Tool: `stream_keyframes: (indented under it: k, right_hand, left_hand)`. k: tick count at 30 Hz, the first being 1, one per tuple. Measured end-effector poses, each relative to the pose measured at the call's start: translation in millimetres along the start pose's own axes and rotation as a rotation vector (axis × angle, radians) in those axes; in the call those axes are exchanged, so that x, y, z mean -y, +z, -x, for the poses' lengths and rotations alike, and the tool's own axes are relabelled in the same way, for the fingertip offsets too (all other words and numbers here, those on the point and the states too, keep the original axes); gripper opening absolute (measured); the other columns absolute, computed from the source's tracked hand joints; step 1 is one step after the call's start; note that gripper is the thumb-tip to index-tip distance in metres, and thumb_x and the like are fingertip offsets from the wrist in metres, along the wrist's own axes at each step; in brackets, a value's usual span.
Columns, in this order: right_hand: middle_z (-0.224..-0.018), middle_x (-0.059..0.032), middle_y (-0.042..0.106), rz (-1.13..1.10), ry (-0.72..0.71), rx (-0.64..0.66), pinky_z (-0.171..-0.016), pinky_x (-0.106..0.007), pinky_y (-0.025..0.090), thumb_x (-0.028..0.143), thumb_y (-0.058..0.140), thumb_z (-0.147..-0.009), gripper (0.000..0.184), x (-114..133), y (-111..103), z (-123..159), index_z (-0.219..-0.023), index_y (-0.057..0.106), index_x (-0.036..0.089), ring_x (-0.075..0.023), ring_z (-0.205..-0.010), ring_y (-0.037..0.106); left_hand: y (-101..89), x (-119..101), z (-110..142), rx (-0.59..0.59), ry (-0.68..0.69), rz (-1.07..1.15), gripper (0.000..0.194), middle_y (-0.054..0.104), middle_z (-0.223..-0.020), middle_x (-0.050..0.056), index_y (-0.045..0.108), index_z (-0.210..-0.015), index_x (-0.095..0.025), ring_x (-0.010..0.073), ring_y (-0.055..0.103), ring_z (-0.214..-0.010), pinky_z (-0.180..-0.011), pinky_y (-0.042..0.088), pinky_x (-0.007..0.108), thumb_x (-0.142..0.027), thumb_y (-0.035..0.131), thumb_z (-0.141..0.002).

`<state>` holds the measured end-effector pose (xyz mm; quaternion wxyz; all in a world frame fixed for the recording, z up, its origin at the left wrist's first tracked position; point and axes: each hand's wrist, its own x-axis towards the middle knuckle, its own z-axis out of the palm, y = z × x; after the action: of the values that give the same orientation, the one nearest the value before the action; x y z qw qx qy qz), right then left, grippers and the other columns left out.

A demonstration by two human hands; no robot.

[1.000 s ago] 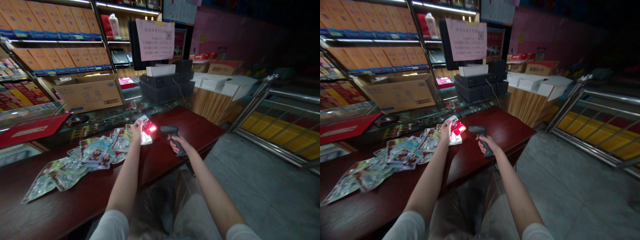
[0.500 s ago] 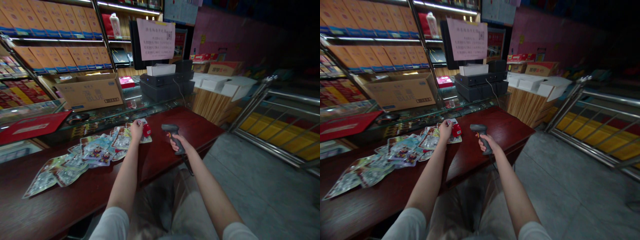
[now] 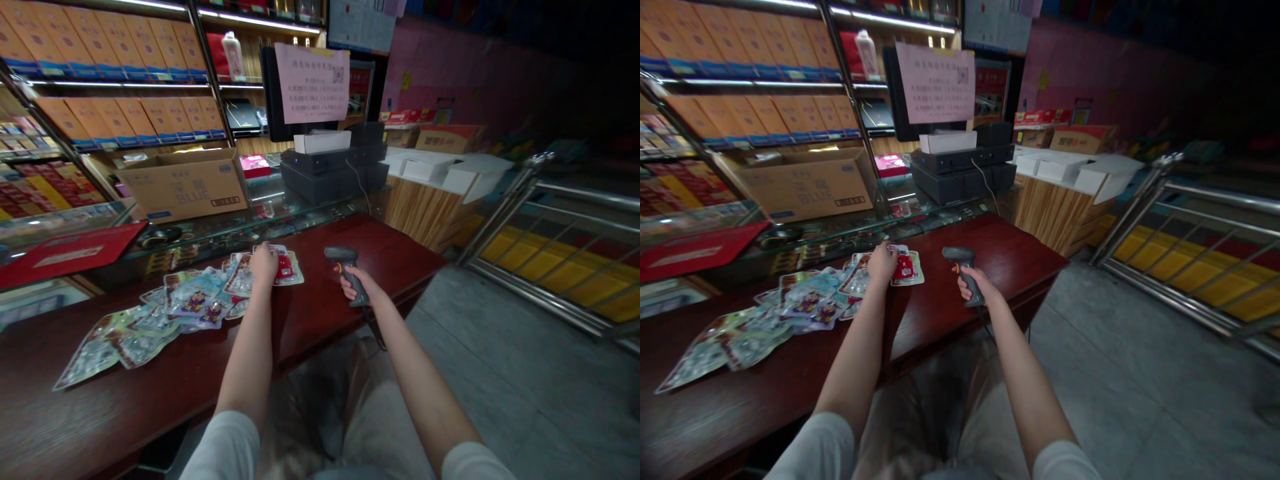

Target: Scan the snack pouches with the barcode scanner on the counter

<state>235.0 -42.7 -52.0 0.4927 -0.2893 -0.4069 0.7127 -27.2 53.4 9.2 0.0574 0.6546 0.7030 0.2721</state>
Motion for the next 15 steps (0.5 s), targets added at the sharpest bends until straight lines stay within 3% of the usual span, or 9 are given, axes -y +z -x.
stream_keyframes:
  k: [3,6,10,15]
  right_hand:
    - [-0.053,0.0100,0.048,-0.002,0.002,-0.018,-0.034,-0.019,0.028,0.047,0.067,-0.082,0.039,1,0,0,-0.107,0.055,0.019,-0.0058,-0.033,0.034]
    - [-0.052,0.0101,0.047,-0.005,0.013,-0.023,-0.034,-0.020,0.026,0.047,0.067,-0.081,0.040,2,0,0,-0.106,0.055,0.019,-0.0058,-0.033,0.033]
    - [-0.053,0.0102,0.048,-0.011,0.017,-0.026,-0.034,-0.020,0.025,0.048,0.068,-0.081,0.040,1,-1,0,-0.105,0.054,0.020,-0.0056,-0.033,0.033]
    - [-0.053,0.0106,0.047,-0.005,0.010,-0.020,-0.034,-0.020,0.026,0.047,0.068,-0.080,0.039,1,-2,-1,-0.104,0.053,0.020,-0.0056,-0.033,0.032]
  left_hand:
    - [-3.6,-2,8,-0.077,-0.029,-0.181,0.039,0.063,-0.128,0.023,0.065,-0.124,-0.012,0.0382,0.056,-0.120,-0.099,0.041,0.051,-0.024,0.045,-0.092]
    - [-6.0,-6,14,-0.145,0.054,-0.242,0.041,0.056,-0.136,0.023,0.064,-0.127,-0.013,0.0370,0.050,-0.126,-0.101,0.040,0.050,-0.021,0.042,-0.093]
    - [-1.8,-12,24,0.023,0.301,-0.226,0.044,0.056,-0.139,0.017,0.060,-0.134,-0.017,0.0312,0.050,-0.130,-0.112,0.033,0.047,-0.029,0.041,-0.096]
    - [9.8,-13,34,0.196,0.295,-0.291,0.042,0.055,-0.142,0.020,0.064,-0.129,-0.018,0.0340,0.045,-0.137,-0.118,0.019,0.062,-0.033,0.043,-0.095]
